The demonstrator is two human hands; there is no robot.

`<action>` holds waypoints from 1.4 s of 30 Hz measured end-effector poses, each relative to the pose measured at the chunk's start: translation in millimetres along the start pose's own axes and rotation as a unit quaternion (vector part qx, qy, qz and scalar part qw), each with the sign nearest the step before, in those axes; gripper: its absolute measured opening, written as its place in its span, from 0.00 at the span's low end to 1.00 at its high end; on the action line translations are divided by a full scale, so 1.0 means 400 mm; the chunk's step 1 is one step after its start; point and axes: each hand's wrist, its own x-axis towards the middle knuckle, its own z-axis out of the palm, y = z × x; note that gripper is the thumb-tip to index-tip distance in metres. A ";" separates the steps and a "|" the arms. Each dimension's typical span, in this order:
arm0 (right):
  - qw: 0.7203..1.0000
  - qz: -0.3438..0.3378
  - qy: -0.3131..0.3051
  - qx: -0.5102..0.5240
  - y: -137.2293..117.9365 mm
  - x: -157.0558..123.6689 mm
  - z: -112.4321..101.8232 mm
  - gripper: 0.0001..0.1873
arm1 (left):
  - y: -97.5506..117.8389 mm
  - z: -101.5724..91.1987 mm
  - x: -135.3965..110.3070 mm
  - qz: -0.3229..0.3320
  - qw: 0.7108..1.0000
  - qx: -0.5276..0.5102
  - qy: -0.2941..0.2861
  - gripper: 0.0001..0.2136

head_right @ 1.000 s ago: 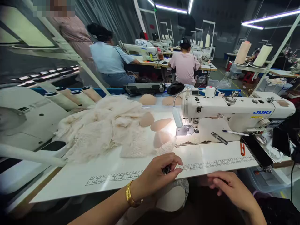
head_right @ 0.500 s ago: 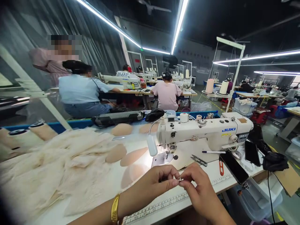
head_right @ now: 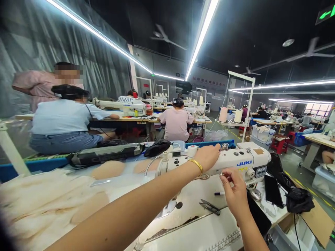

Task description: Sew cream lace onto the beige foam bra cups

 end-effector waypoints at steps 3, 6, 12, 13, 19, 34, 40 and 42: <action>0.996 -0.079 0.027 -0.040 0.012 0.070 0.014 0.06 | -0.022 0.001 0.010 -0.015 0.998 -0.054 0.027 0.08; 0.989 -0.135 0.044 -0.050 0.026 0.134 0.046 0.07 | -0.044 -0.008 0.026 -0.042 0.988 -0.137 0.062 0.16; 0.980 -0.190 0.041 -0.031 0.059 0.188 0.106 0.10 | -0.075 0.012 0.037 -0.100 0.933 -0.322 0.124 0.19; 0.979 -0.196 0.041 -0.029 0.064 0.189 0.109 0.11 | -0.076 0.017 0.034 -0.104 0.923 -0.347 0.130 0.19; 0.974 -0.219 0.046 -0.025 0.088 0.197 0.115 0.13 | -0.064 0.024 0.010 -0.109 0.868 -0.468 0.125 0.22; 0.963 -0.231 -0.099 -0.099 0.060 0.185 0.049 0.14 | -0.058 0.011 -0.061 -0.125 0.794 -0.591 0.067 0.26; 0.947 -0.112 -0.165 -0.253 -0.023 0.207 0.014 0.15 | -0.059 -0.005 -0.142 -0.116 0.775 -0.621 0.014 0.29; 0.918 -0.128 -0.247 -0.281 -0.056 0.238 0.044 0.03 | -0.057 -0.009 -0.173 -0.101 0.758 -0.644 -0.003 0.31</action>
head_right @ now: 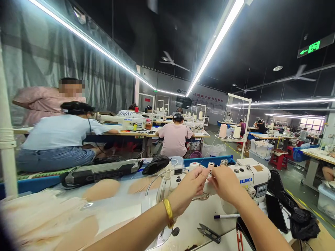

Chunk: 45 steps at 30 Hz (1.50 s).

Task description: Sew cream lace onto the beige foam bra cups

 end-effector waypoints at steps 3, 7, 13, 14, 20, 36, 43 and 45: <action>0.997 -0.027 -0.074 0.016 -0.015 0.097 0.003 0.07 | -0.001 -0.001 -0.030 0.016 0.999 -0.034 -0.008 0.31; 0.997 0.022 -0.069 0.009 0.053 0.170 -0.016 0.07 | -0.003 -0.007 -0.037 0.013 0.998 -0.055 -0.002 0.30; 0.997 0.047 -0.064 0.019 0.113 0.053 -0.080 0.08 | -0.023 -0.017 -0.043 -0.003 0.998 -0.065 -0.019 0.31; 0.996 0.035 -0.073 0.024 0.100 0.046 -0.079 0.08 | -0.028 -0.013 -0.045 -0.008 0.998 -0.064 -0.023 0.31; 0.999 0.022 -0.033 0.005 0.063 0.137 -0.031 0.09 | -0.040 0.017 -0.054 -0.015 0.998 -0.062 -0.018 0.31; 0.999 0.038 -0.019 -0.018 0.087 0.092 -0.041 0.10 | -0.050 0.011 -0.041 -0.005 0.995 -0.097 -0.013 0.33; 0.999 -0.032 -0.019 0.034 0.117 0.073 -0.012 0.11 | -0.083 0.049 -0.020 -0.012 0.990 -0.137 0.012 0.34; 0.999 -0.034 -0.009 0.039 0.162 0.077 0.009 0.17 | -0.101 0.058 -0.001 -0.001 0.988 -0.154 0.011 0.34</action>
